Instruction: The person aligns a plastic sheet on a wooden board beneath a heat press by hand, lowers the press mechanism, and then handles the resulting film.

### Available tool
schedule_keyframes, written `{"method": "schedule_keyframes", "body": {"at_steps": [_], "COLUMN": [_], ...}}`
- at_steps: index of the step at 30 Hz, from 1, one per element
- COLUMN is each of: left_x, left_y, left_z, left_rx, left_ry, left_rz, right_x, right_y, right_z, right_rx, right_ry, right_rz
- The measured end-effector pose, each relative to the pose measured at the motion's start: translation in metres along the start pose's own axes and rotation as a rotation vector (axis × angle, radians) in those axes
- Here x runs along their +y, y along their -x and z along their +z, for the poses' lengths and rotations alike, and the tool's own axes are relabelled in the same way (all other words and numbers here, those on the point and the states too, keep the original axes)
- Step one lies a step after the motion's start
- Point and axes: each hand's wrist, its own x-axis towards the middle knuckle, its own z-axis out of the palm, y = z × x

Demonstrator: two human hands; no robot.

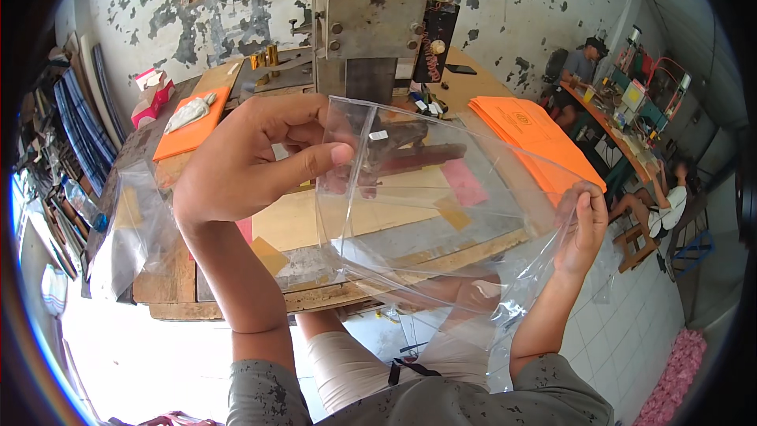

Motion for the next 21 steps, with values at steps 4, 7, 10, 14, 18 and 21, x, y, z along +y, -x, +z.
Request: {"method": "schedule_keyframes", "body": {"at_steps": [4, 7, 10, 14, 18, 21], "left_x": [-0.004, -0.005, -0.007, 0.003, 0.005, -0.003], "left_y": [0.001, 0.001, -0.001, 0.000, -0.001, -0.003], "left_z": [0.001, 0.002, 0.003, 0.006, 0.009, 0.011], "left_rx": [-0.001, -0.006, -0.013, -0.042, -0.035, 0.000], "left_ry": [0.006, -0.017, -0.018, 0.001, 0.048, 0.024], "left_rz": [0.134, 0.192, 0.215, 0.149, 0.090, 0.139], "right_x": [0.003, 0.002, 0.004, 0.007, 0.008, 0.009], "right_y": [0.002, 0.002, 0.002, 0.003, 0.003, 0.005], "right_z": [-0.002, -0.003, -0.004, -0.008, -0.010, -0.012], "right_rx": [0.006, 0.009, 0.010, 0.008, -0.005, 0.018], "right_ry": [-0.001, -0.006, -0.013, -0.010, -0.021, -0.017], "right_rz": [0.007, 0.014, 0.016, 0.021, 0.034, 0.040]}}
